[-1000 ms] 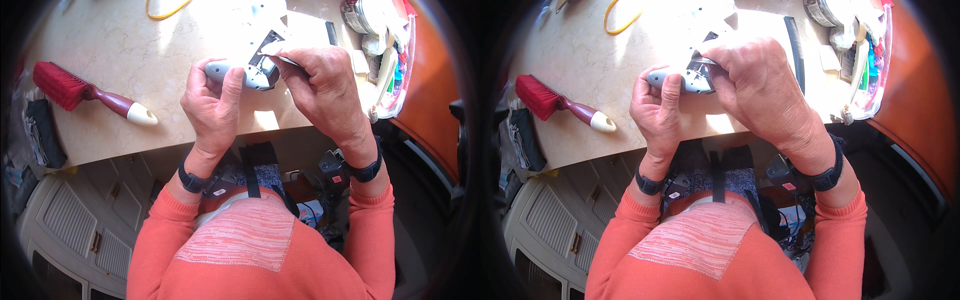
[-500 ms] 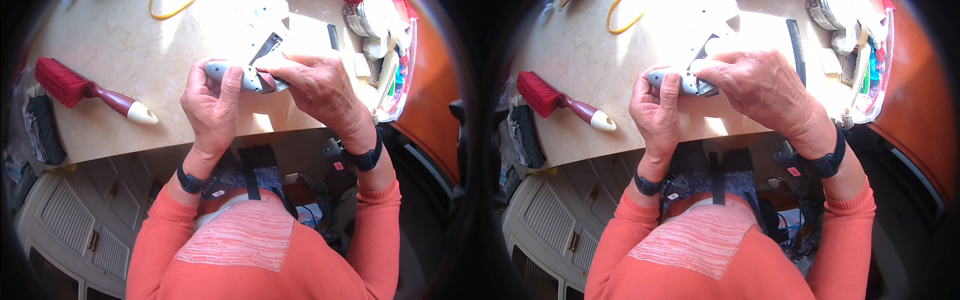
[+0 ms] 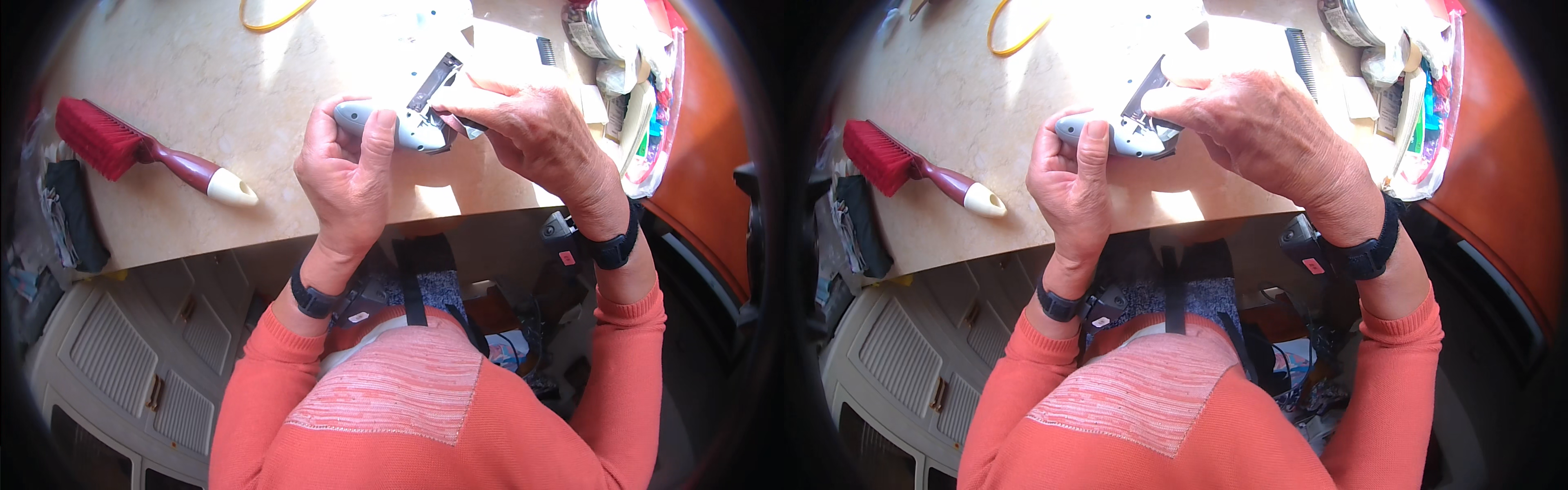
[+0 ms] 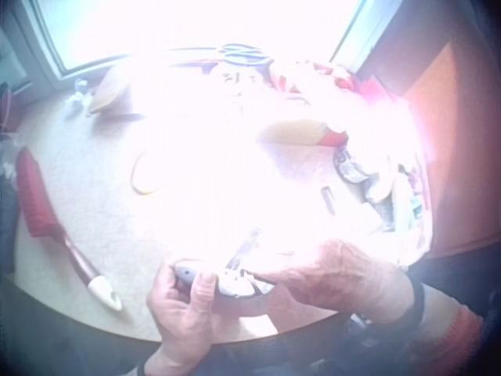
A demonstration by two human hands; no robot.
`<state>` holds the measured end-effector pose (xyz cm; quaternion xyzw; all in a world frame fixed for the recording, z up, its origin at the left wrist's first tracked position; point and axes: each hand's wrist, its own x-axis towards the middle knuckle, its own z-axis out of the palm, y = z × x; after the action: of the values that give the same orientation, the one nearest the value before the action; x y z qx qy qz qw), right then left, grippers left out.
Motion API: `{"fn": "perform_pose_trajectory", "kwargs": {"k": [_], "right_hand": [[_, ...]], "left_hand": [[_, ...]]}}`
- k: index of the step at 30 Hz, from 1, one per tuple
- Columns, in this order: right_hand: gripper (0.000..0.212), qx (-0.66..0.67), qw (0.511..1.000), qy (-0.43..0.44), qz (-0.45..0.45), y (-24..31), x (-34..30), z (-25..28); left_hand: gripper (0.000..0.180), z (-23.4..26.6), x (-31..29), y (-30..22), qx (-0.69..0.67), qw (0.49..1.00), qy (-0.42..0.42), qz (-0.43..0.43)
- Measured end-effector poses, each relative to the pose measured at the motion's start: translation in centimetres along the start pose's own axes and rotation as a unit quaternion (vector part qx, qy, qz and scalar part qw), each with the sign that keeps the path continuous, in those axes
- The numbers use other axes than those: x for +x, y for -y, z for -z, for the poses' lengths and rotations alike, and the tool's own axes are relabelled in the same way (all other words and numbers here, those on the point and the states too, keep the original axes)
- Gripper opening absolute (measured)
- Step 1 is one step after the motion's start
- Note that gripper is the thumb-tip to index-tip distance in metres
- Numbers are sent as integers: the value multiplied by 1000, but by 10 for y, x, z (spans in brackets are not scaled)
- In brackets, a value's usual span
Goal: The person removes batteries from a game controller, then uses sandpaper to smooth the interior of the battery compartment. They move between rooms to retrieve the sandpaper and return to the desk to continue sanding.
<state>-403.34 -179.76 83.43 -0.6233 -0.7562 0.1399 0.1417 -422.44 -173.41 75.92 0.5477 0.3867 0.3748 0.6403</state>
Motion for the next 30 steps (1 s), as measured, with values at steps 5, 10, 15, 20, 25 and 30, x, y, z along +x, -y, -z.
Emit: {"fn": "perform_pose_trajectory", "kwargs": {"k": [5,10,15,20,25,30], "right_hand": [[39,37,999,-14,-9,0,-3,-2],[37,11,999,-34,-25,3,-6,-3],[38,4,999,20,-34,1,-5,-5],[37,9,998,12,-53,4,-5,-3],[15,10,996,19,-91,18,2,6],[12,45,983,34,-174,36,17,10]], "left_hand": [[30,0,-1,2,-9,1000,2,-2],[30,-1,-1,2,-13,1000,-3,-4],[30,0,-2,0,-5,1000,2,1],[30,-1,-1,1,-17,1000,-4,0],[30,0,-3,2,14,1000,1,-11],[30,-1,-4,3,2,1000,-5,-6]]}}
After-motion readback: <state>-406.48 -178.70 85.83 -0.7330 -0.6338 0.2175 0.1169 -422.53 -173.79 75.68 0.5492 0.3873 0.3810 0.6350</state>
